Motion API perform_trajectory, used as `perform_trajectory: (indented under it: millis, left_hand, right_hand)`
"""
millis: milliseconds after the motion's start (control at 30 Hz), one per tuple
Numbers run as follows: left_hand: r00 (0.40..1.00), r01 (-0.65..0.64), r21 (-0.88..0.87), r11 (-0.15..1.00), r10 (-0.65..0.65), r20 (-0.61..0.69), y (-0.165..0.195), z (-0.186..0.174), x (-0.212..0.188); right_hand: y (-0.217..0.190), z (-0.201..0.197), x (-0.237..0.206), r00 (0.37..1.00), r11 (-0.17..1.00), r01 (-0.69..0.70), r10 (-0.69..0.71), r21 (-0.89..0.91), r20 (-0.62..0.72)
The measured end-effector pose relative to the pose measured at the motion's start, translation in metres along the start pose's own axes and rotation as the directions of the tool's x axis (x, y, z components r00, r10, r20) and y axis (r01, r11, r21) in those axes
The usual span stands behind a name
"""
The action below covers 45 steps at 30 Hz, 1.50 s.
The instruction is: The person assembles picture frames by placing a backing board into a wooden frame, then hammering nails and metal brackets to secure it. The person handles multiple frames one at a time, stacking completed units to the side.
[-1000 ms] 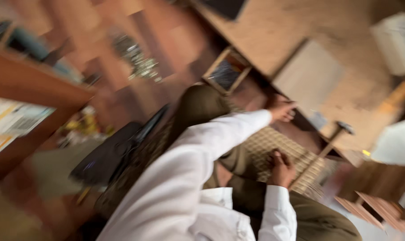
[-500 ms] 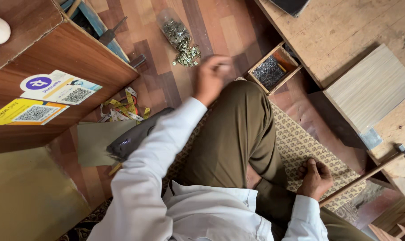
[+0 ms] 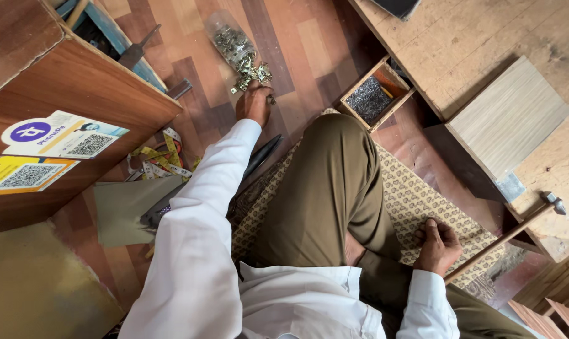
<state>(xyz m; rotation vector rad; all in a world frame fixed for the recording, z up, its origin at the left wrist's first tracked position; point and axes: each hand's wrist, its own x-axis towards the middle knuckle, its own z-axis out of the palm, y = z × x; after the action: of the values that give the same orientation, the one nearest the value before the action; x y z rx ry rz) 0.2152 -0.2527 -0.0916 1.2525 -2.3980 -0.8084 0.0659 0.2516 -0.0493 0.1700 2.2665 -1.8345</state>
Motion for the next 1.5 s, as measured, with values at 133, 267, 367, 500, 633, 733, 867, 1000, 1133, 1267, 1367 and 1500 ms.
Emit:
perform_trajectory:
  millis: [133,267,367,500,633,733,867,1000,1133,1267,1367,1500]
  left_hand:
    - [1.0,0.003,-0.012,1.0,-0.003,0.01,0.0,-0.002,-0.003]
    - [0.998,0.052,-0.397,0.917,-0.065,-0.019,-0.01,0.007,0.005]
    - [0.971,0.232,-0.733,0.64,-0.199,0.134,-0.012,0.009,0.01]
    - [0.913,0.389,-0.799,0.458,-0.308,0.267,-0.005,0.0,0.01]
    - [0.966,0.254,-0.864,0.434,-0.159,0.204,0.04,-0.023,0.01]
    - [0.976,-0.103,-0.831,0.547,0.215,0.021,0.105,-0.03,-0.001]
    - [0.83,-0.377,-0.73,0.57,0.558,0.007,0.21,-0.012,-0.047]
    - [0.646,-0.478,-0.713,0.513,0.755,0.11,0.295,0.034,-0.107]
    - [0.643,-0.238,-0.771,0.591,0.691,0.331,0.331,0.088,-0.133]
    - [0.639,0.404,-0.702,0.586,0.368,0.675,0.34,0.137,-0.122]
    - [0.579,0.741,-0.589,0.322,0.137,0.804,0.347,0.165,-0.099]
    - [0.616,0.762,-0.615,0.202,0.067,0.785,0.35,0.192,-0.09]
  right_hand:
    - [-0.001,0.001,0.0,1.0,1.0,-0.002,0.002,0.019,-0.005]
    - [0.001,0.0,0.001,1.0,1.0,-0.002,0.002,0.028,0.004]
    - [0.004,-0.003,0.003,1.0,1.0,-0.006,0.006,0.02,-0.009]
    - [0.009,-0.005,0.005,1.0,1.0,-0.011,0.011,0.025,-0.006]
    - [0.001,0.002,0.005,0.997,0.995,0.075,-0.075,-0.058,0.001]
    - [-0.024,0.013,0.001,0.98,0.967,0.197,-0.193,-0.158,0.04]
    - [-0.069,0.046,-0.011,0.973,0.979,0.198,-0.201,0.045,0.11]
    - [-0.105,0.066,-0.01,0.943,0.939,0.324,-0.33,0.112,0.039]
    - [-0.103,0.046,0.006,0.96,0.954,0.277,-0.271,0.116,-0.069]
    - [-0.08,0.014,0.029,0.984,0.961,0.148,-0.121,0.233,-0.127]
    - [-0.067,0.006,0.046,0.985,0.94,0.089,-0.035,0.328,-0.166]
    - [-0.066,0.011,0.065,0.986,0.928,0.06,0.003,0.368,-0.166]
